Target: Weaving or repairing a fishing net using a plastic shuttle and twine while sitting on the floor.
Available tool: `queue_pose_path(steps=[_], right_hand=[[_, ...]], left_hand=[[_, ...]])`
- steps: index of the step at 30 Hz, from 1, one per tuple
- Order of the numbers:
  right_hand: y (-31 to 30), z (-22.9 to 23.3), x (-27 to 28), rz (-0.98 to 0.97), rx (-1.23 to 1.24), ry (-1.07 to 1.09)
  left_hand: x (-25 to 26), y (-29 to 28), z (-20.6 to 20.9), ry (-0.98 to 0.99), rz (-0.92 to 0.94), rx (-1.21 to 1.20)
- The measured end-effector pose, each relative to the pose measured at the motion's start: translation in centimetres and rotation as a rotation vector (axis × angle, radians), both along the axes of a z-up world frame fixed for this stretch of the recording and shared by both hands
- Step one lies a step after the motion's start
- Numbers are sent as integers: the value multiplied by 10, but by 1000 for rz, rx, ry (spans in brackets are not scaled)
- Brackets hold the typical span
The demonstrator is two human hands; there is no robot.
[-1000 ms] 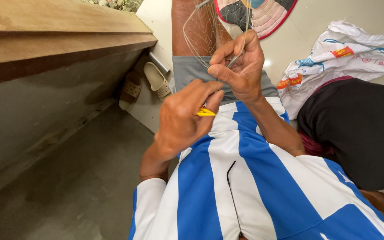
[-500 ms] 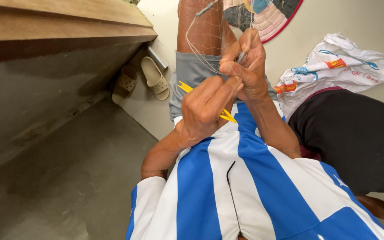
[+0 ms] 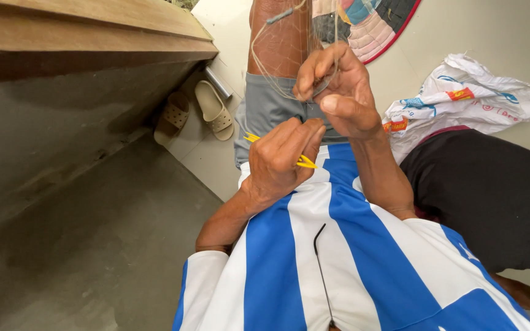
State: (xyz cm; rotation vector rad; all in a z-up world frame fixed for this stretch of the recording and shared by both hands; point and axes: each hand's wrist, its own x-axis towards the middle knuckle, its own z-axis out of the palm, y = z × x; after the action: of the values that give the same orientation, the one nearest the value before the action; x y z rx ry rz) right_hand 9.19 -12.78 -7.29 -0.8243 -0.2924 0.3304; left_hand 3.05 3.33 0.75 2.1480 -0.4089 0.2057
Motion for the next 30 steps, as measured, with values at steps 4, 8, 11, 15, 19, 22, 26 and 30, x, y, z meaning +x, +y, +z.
queue_pose_path(steps=[4, 8, 11, 15, 19, 22, 26, 30], right_hand=[[5, 3, 1, 13, -94, -44], [9, 10, 3, -39, -192, -78], [9, 14, 3, -86, -325, -131], [9, 10, 4, -100, -276, -76], [9, 8, 4, -126, -191, -8], [7, 4, -1, -129, -166, 21], [2, -14, -7, -87, 43, -36], [-2, -16, -16, -121, 18, -12]], left_hand=[[-2, 1, -3, -16, -2, 36], [-5, 4, -7, -21, -12, 90], [-5, 5, -2, -21, 1, 96], [-9, 7, -8, -31, 12, 85], [-10, 8, -8, -18, -7, 37], [-7, 4, 2, -22, 7, 14], [-4, -1, 10, -57, 6, -5], [3, -6, 12, -68, -8, -40]])
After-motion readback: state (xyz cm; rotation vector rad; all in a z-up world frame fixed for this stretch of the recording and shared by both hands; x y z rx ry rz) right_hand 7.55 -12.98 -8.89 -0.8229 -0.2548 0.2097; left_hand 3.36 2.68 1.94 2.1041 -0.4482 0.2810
